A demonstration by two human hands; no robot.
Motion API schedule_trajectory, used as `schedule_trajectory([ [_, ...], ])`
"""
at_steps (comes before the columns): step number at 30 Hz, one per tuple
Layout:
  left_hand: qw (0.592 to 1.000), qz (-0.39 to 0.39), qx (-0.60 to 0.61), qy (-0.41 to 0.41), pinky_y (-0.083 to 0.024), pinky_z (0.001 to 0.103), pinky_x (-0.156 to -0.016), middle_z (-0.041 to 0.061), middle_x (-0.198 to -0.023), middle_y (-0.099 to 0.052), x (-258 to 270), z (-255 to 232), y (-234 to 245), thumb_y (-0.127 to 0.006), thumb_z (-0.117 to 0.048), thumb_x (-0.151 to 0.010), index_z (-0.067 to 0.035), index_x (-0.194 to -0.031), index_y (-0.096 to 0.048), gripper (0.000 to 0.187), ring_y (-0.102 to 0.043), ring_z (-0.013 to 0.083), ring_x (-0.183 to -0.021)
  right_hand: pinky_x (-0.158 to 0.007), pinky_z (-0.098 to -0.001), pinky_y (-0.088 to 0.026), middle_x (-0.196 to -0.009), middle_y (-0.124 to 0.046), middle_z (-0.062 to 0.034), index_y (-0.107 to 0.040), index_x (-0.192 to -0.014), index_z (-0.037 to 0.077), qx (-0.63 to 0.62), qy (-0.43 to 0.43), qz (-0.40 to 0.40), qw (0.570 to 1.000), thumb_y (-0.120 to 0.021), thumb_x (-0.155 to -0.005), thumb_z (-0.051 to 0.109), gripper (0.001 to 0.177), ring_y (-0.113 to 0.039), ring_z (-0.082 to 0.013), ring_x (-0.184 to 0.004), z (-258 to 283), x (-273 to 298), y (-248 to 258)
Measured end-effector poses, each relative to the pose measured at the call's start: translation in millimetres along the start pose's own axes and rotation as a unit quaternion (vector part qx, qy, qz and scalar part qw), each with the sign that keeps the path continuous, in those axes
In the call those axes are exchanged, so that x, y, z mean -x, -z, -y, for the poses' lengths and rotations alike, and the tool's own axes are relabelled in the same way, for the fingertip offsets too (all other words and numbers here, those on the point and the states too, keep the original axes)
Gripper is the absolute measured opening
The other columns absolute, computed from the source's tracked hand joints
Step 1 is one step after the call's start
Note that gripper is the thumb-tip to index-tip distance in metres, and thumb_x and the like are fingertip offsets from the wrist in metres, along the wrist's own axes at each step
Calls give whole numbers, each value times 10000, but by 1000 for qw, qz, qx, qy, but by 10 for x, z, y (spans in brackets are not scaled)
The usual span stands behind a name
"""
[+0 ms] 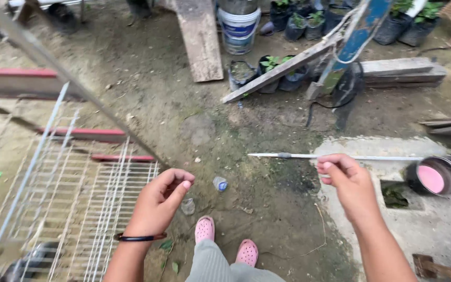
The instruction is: Organizing and cleaning garden pots and a metal storage rack in an outdoor area.
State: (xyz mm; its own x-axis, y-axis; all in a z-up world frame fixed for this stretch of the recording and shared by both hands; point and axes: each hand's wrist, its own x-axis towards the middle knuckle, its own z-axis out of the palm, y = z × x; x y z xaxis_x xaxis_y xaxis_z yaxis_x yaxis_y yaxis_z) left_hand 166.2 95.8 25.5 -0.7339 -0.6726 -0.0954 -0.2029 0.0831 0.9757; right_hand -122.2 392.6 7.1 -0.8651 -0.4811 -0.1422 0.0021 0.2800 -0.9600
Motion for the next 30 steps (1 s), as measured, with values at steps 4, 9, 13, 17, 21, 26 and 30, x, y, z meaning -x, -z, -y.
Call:
schedule_trajectory([
  [4, 999, 32, -12, 12, -538, 233, -761, -8, -945, -728, 489, -167, 435, -682, -135, -930, -51, -1080, -720, 177, -649, 49, -857, -799, -305, -562, -1076, -719, -77, -704, -1112, 17, -57, 42, -8, 997, -579, -1005, 67, 172, -686, -151, -978, 213, 209, -243],
  [9, 994, 11, -96, 48, -551, 261, -744, 4, -943, -744, 906, -92, 911, -701, -160, -910, -78, -1082, -734, 193, -665, 92, -821, -810, -299, -566, -1089, -713, -81, -696, -1117, 7, -41, 71, -8, 997, -582, -1001, 54, 170, -683, -157, -983, 381, 579, -671],
  [13, 996, -9, -92, 18, -573, 258, -793, -7, -974, -777, 1135, -44, 1211, -682, -169, -911, -80, -1076, -731, 194, -716, 75, -894, -813, -290, -568, -1062, -715, -83, -700, -1115, 7, -62, 71, -16, 995, -580, -1010, 58, 168, -684, -147, -969, 480, 919, -1120],
  [17, 993, -17, -116, 0, -584, 271, -759, 19, -918, -775, 1435, -47, 1540, -703, -172, -896, -72, -1050, -743, 187, -721, 104, -839, -805, -280, -562, -1057, -721, -69, -706, -1115, 12, -93, 80, -24, 992, -579, -1011, 64, 172, -677, -134, -966, 517, 1391, -1522],
  [21, 991, -15, -124, -40, -574, 284, -728, 46, -884, -763, 1532, -81, 1894, -709, -153, -898, -56, -1007, -756, 153, -690, 124, -798, -796, -286, -560, -1038, -718, -73, -703, -1105, 6, -138, 99, -39, 985, -594, -1010, 65, 156, -676, -139, -951, 451, 1737, -1936],
  [26, 990, 40, -84, -102, -579, 260, -761, 19, -911, -749, 1625, -200, 1960, -679, -132, -911, -47, -974, -732, 117, -711, 90, -822, -811, -292, -567, -1038, -709, -61, -701, -1130, 26, -152, 83, -101, 980, -571, -1029, 89, 176, -671, -129, -956, 476, 2355, -2116],
  [30, 988, 33, -78, -129, -567, 262, -761, 31, -900, -738, 1513, -372, 1859, -695, -138, -908, -39, -960, -738, 121, -701, 99, -809, -795, -309, -580, -1026, -717, -73, -712, -1103, 16, -150, 90, -141, 974, -581, -1017, 91, 173, -680, -144, -943, 534, 2536, -1974],
])
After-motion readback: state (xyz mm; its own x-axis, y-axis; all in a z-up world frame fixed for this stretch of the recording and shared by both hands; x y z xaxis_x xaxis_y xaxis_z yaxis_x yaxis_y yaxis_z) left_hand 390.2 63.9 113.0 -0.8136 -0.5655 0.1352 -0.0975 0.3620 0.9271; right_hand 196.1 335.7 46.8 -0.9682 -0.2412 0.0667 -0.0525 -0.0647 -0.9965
